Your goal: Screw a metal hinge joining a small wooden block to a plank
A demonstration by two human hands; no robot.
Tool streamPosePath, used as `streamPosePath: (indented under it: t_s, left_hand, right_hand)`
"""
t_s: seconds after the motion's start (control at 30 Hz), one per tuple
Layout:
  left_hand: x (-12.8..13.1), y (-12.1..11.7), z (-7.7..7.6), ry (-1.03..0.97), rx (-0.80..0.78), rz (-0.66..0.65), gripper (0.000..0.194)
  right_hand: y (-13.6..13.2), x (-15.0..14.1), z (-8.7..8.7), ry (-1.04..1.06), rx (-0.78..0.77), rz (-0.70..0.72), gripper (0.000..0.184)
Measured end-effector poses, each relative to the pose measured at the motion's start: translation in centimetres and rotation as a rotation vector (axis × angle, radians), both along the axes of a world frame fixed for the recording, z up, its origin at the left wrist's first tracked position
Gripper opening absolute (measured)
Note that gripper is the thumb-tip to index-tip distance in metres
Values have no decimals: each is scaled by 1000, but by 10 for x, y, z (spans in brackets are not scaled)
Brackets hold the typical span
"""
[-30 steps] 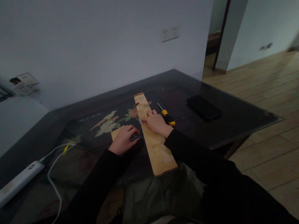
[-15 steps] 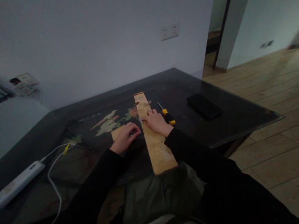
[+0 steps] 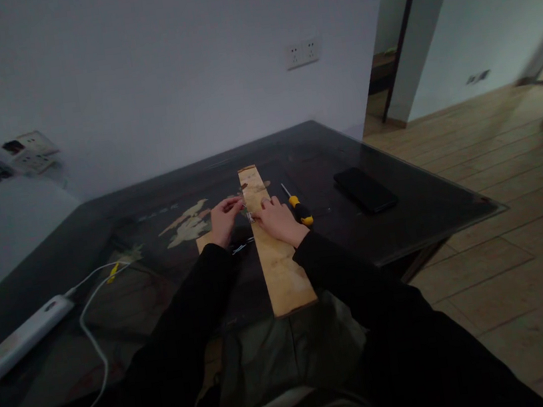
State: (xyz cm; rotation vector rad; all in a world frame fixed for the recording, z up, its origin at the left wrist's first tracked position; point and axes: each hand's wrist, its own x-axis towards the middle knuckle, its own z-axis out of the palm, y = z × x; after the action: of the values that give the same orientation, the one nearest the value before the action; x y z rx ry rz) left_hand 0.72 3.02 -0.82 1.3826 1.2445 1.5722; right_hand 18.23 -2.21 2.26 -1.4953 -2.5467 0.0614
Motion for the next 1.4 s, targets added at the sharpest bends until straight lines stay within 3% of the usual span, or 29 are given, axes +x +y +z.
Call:
streamPosePath:
  t_s: [0.23, 0.73, 1.4]
  left_hand:
    - [-6, 1, -16, 208, 57, 35, 5]
    - [-5, -8, -13, 528, 116, 65, 12]
    - [-8, -4, -18, 585, 117, -12, 18]
  right_hand:
    - [-1, 1, -1, -13, -4, 2, 45]
    - [0, -5, -4, -32, 13, -14, 45]
    - [0, -4, -6, -45, 23, 0, 47]
